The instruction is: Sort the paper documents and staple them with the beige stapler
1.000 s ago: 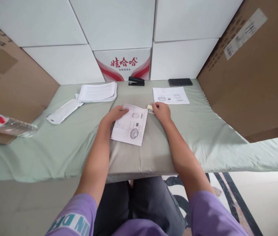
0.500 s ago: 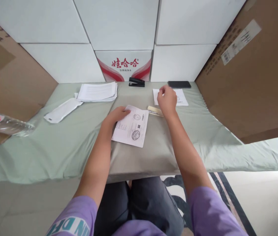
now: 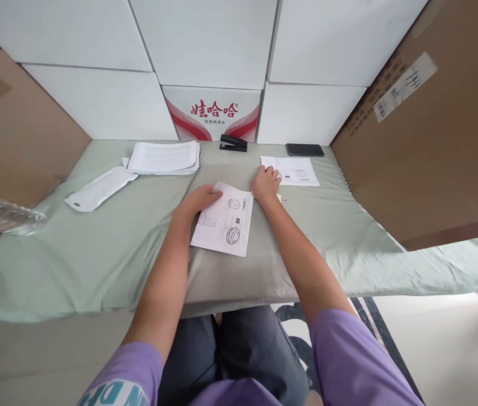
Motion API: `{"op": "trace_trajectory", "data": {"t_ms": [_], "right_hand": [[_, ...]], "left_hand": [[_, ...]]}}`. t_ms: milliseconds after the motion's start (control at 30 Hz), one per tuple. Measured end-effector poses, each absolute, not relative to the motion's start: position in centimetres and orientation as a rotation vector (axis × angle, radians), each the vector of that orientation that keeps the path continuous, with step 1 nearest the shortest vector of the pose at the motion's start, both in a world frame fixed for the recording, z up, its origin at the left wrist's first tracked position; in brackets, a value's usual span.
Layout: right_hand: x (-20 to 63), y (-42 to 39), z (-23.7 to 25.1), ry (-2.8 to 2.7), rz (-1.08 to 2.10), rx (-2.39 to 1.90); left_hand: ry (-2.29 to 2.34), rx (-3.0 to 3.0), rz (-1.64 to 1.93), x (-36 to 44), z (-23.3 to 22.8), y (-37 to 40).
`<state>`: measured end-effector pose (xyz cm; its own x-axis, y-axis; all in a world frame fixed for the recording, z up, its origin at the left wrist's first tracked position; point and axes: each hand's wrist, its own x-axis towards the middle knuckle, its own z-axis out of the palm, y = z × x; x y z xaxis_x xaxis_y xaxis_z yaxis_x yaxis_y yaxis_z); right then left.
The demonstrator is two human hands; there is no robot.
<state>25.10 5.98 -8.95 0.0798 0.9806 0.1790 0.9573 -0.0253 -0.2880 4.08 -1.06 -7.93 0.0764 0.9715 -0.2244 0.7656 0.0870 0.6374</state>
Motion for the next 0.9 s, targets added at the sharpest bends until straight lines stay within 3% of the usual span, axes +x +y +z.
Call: {"op": "trace_trajectory", "data": {"t_ms": [133, 333, 467, 667, 900], "right_hand": [[25.2, 6.2, -9.0, -1.974, 0.134, -2.035], [25.2, 6.2, -9.2, -2.008, 0.118, -2.012], [25.3, 6.0, -8.9, -2.024, 0.129, -2.024], [25.3, 6.1, -8.5, -2.067, 0.179, -2.047], [25.3, 6.4, -8.8, -2.053, 0.24, -2.036]], "left_hand": [[1.729, 1.719, 0.461, 3.7, -7.1, -1.5], [1.94, 1.856, 0.932, 6.6, -5.4, -0.1], [1.548, 1.874, 0.641, 10.8, -5.7, 2.5], [1.345, 1.585, 0.453, 12.2, -5.9, 4.1], [1.148, 1.382, 0.683, 11.6, -8.2, 3.1]]}}
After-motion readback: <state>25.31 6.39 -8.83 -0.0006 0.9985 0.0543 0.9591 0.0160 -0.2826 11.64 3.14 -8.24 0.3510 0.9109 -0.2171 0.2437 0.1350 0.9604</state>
